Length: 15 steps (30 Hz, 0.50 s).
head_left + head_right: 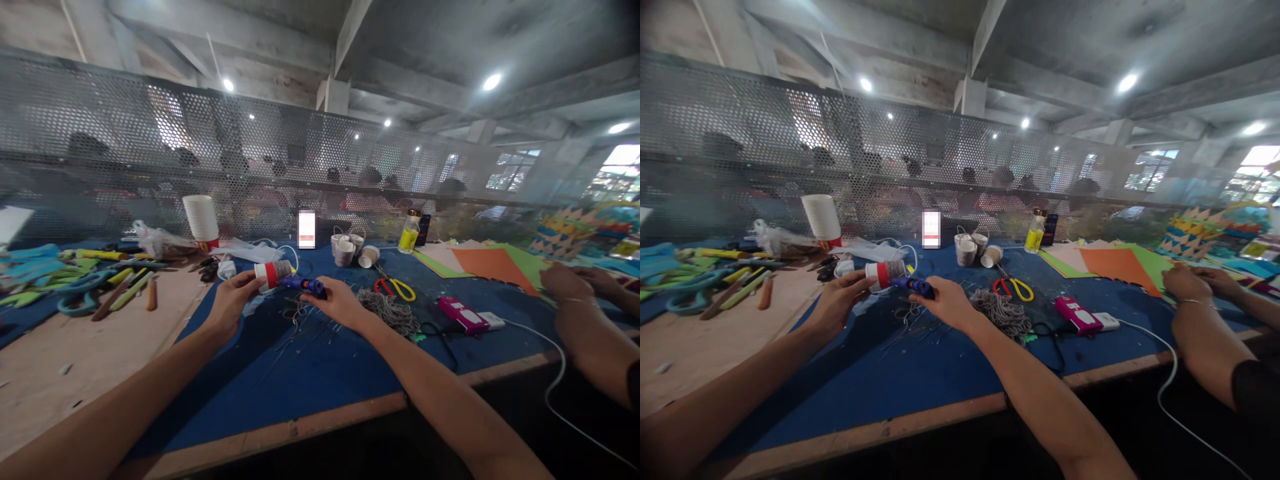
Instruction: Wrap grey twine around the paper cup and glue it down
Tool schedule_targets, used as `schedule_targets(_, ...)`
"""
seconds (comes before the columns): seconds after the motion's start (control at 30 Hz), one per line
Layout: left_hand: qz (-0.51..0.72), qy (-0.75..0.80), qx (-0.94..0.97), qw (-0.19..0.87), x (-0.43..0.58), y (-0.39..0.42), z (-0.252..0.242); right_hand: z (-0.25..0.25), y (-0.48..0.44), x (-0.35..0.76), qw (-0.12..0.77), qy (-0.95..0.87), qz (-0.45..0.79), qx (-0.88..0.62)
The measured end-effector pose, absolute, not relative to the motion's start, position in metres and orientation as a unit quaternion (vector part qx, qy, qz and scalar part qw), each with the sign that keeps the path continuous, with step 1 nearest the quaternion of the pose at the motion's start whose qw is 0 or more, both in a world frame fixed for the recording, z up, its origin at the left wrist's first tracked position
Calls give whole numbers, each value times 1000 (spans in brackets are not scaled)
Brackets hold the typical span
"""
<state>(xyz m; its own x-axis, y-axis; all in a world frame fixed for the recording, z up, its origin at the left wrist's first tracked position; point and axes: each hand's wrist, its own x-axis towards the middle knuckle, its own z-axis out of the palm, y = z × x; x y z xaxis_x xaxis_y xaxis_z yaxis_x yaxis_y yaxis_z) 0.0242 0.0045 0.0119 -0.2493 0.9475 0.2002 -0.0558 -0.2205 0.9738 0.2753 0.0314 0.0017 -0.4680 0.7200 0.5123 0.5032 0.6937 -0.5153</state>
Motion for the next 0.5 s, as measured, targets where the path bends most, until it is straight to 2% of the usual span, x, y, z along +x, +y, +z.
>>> schedule_targets(0.5,605,480,473,425,26,4,10,1,34,276,399,-827,158,-363)
